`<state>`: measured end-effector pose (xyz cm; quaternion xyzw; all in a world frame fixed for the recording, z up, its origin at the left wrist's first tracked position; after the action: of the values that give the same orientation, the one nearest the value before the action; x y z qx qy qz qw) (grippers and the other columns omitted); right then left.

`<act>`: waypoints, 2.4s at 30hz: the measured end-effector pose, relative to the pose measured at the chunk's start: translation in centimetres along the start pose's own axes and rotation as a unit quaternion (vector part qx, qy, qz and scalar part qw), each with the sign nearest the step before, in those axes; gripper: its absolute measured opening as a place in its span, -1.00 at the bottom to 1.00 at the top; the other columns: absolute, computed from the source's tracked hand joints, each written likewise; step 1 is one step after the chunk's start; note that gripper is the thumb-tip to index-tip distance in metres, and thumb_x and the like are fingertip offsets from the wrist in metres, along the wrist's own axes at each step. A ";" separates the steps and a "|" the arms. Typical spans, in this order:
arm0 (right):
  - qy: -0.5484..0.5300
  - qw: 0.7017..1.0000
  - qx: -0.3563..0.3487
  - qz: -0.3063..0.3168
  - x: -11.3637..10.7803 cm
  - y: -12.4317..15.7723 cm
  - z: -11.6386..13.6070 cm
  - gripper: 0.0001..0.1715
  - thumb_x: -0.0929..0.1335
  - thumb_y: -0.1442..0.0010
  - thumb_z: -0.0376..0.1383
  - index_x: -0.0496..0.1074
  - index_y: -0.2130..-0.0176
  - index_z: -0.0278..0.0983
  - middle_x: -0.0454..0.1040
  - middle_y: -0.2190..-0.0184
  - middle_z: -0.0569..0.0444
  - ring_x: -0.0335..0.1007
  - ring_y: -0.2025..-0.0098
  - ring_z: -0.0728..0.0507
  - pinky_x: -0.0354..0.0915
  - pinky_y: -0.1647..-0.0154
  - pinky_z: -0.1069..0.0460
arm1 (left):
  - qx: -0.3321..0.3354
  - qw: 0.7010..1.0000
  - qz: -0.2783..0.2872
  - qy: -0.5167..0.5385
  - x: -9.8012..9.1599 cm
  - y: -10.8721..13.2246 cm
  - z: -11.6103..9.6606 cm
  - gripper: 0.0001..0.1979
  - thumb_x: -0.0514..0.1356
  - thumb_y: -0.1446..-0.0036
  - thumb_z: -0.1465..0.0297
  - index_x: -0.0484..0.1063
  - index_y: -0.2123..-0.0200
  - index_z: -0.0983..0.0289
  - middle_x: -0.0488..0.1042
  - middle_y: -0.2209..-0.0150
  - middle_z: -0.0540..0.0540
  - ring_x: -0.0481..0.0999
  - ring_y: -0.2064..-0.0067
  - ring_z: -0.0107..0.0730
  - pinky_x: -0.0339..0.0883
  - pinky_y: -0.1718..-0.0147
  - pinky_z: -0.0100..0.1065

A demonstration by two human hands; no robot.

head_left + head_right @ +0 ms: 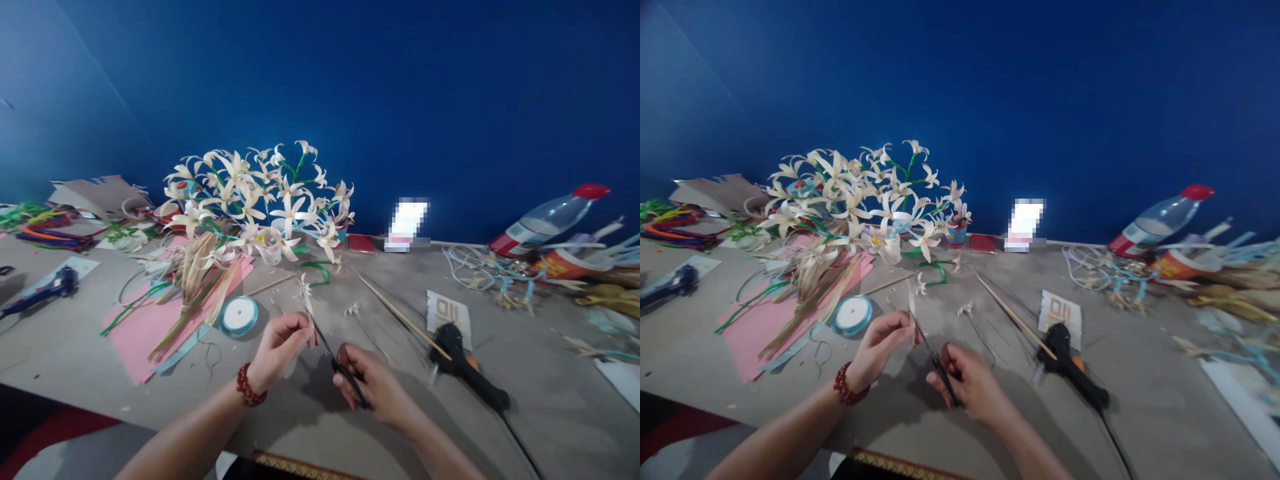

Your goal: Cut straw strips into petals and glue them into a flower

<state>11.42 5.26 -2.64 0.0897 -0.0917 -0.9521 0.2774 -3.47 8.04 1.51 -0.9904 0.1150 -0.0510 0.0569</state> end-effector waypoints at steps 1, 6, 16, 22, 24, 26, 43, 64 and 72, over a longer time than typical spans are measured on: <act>0.000 1.000 0.001 0.001 0.0 0.0 -0.1 -0.35 0.30 -0.05 0.28 0.05 0.49 -0.17 0.18 0.73 0.30 0.07 0.67 0.03 -0.05 0.62 0.11 | -0.002 1.000 0.000 0.005 0.0 0.0 0.1 -0.74 0.17 -0.21 0.33 0.37 0.50 0.31 0.45 0.48 0.07 0.41 0.39 -0.38 0.24 0.33 -0.38; -0.010 1.000 0.004 0.005 0.2 -0.1 -0.3 -0.35 0.31 -0.04 0.28 0.05 0.49 -0.17 0.17 0.74 0.31 0.07 0.68 0.04 -0.07 0.63 0.12 | -0.008 1.000 -0.005 0.013 -0.1 -0.1 0.2 -0.73 0.18 -0.20 0.30 0.36 0.51 0.31 0.43 0.49 0.07 0.41 0.40 -0.37 0.24 0.33 -0.37; -0.066 0.997 0.030 -0.036 -1.3 -0.2 0.2 -0.35 0.38 0.02 0.25 0.09 0.49 -0.18 0.21 0.71 0.30 0.10 0.68 0.05 0.02 0.62 0.12 | -0.007 1.000 0.013 0.006 0.1 0.1 0.4 -0.70 0.15 -0.21 0.27 0.33 0.52 0.30 0.41 0.48 0.08 0.37 0.40 -0.37 0.22 0.32 -0.35; -0.130 0.988 -0.024 -0.073 -1.9 -0.3 0.8 -0.45 0.51 0.09 0.04 0.27 0.32 -0.22 0.41 0.39 0.13 0.37 0.37 -0.06 0.29 0.33 0.07 | -0.031 0.991 0.101 -0.082 1.5 0.1 0.3 -0.68 0.10 -0.23 0.26 0.34 0.52 0.31 0.36 0.52 0.03 0.30 0.45 -0.44 0.17 0.40 -0.41; -0.178 0.980 -0.038 -0.081 -1.9 -0.3 0.9 -0.46 0.52 0.08 -0.02 0.27 0.26 -0.21 0.44 0.33 0.10 0.39 0.32 -0.07 0.30 0.28 0.06 | -0.033 0.980 0.153 -0.126 2.5 0.3 0.2 -0.69 0.09 -0.24 0.30 0.34 0.53 0.31 0.34 0.54 0.01 0.29 0.46 -0.45 0.16 0.40 -0.42; -0.203 0.974 -0.042 -0.092 -1.9 -0.3 0.9 -0.47 0.53 0.08 -0.08 0.26 0.25 -0.21 0.44 0.34 0.11 0.38 0.34 -0.06 0.31 0.28 0.06 | -0.027 0.968 0.191 -0.164 3.3 0.6 0.3 -0.73 0.09 -0.22 0.35 0.35 0.52 0.30 0.35 0.52 0.01 0.30 0.44 -0.45 0.18 0.39 -0.43; -0.200 0.970 -0.018 -0.140 -1.9 -0.1 0.9 -0.50 0.55 0.16 -0.20 0.23 0.35 -0.22 0.38 0.47 0.21 0.30 0.45 -0.01 0.22 0.39 0.09 | -0.080 0.995 0.049 0.035 1.8 0.8 2.1 -0.79 0.22 -0.15 0.27 0.39 0.34 0.31 0.40 0.39 0.06 0.36 0.37 -0.43 0.24 0.36 -0.42; -0.158 0.987 0.037 0.021 0.2 -0.4 0.0 -0.31 0.44 0.12 0.23 0.14 0.40 -0.21 0.20 0.57 0.26 0.17 0.54 0.02 0.14 0.48 0.09 | -0.080 0.978 -0.066 0.179 -0.1 0.0 1.1 -0.87 0.29 -0.09 0.42 0.41 0.44 0.32 0.48 0.28 0.09 0.45 0.30 -0.42 0.35 0.23 -0.37; -0.127 0.990 0.050 0.032 0.4 -0.3 -0.2 -0.30 0.44 0.12 0.25 0.12 0.44 -0.22 0.13 0.56 0.28 0.09 0.54 0.06 0.08 0.52 0.12 | -0.069 0.976 -0.049 0.202 0.0 0.0 1.1 -0.90 0.27 -0.10 0.45 0.41 0.43 0.33 0.47 0.30 0.09 0.45 0.33 -0.43 0.33 0.26 -0.37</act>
<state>10.96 5.28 -2.99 -0.0213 -0.1764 -0.9406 0.2892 -3.40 8.12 0.40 -0.9656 0.0786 -0.2450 -0.0381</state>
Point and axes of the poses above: each hand's wrist, its own y-axis away from the middle knuckle, its own x-axis out of the palm, z = x × y, the point moved 7 cm from there along -y, towards the middle knuckle
